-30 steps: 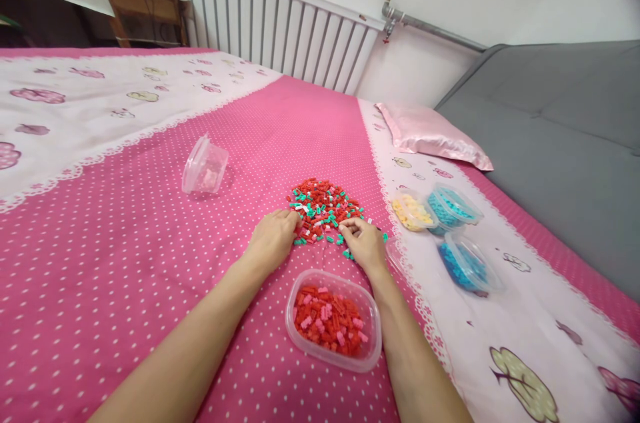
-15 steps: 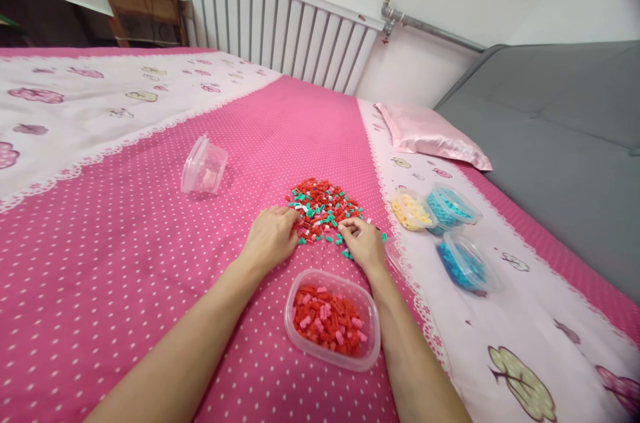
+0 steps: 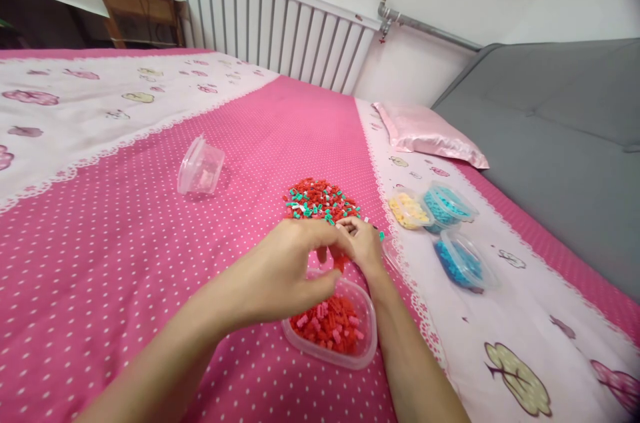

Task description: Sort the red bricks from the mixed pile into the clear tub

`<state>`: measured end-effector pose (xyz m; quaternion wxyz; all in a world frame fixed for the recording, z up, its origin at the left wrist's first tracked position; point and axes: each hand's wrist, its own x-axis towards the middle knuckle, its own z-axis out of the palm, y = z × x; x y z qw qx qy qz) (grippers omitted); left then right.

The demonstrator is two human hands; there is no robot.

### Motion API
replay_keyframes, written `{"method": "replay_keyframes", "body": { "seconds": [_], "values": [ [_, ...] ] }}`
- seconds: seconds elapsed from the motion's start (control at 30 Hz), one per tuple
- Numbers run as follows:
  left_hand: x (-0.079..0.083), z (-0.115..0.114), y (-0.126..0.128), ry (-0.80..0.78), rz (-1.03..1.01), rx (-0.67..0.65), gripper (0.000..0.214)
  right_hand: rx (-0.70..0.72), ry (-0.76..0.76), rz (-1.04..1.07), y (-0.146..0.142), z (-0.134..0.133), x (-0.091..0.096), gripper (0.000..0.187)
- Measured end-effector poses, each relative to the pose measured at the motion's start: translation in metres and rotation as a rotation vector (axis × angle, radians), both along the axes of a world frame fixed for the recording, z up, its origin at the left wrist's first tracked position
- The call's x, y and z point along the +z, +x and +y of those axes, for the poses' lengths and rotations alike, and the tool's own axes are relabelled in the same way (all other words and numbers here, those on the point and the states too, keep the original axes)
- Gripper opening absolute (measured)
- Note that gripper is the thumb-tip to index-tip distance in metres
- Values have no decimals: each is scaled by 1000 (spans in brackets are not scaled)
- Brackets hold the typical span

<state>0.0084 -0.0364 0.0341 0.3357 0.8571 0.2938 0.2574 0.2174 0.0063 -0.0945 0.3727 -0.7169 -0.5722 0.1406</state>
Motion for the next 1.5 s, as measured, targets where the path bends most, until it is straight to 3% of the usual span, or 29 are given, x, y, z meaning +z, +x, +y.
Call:
{"method": "replay_keyframes", "body": {
  "seconds": [0.1, 0.2, 0.27, 0.43, 0.5, 0.67, 0.8, 1.0, 1.13, 1.3, 1.5],
  "values": [
    [0, -3, -1, -63, 90, -137, 34, -16, 9, 0, 0, 0, -1, 21],
    [-9, 10, 0, -43, 45, -66, 33, 1, 11, 4, 1, 0, 0, 21],
    [-23, 26, -1, -19, -24, 55, 26, 6, 35, 18, 1, 1, 0, 21],
    [-76, 70, -7, 35, 4, 644, 33, -28, 183, 157, 2, 1, 3, 26],
    [-93, 80, -9, 43, 19, 704, 39, -68, 234, 210, 4, 0, 6, 29],
    [-107, 84, -9, 15, 8, 651, 49, -102, 283, 122, 16, 13, 19, 37],
    [-109, 85, -9, -24, -10, 624, 56, -6, 166, 31, 27, 60, 21, 50],
    [-115, 87, -11, -39, -40, 595, 59, 262, -34, 60, 16, 146, 11, 46],
    [-118, 89, -10, -68, -72, 595, 60, 492, -107, -24, -8, 170, 11, 39],
    [-115, 89, -9, -143, -118, 583, 68, 738, -147, -148, -32, 158, 20, 29],
    [-112, 83, -4, -168, -149, 531, 70, 894, -106, -197, -40, 95, 34, 30]
  ]
}}
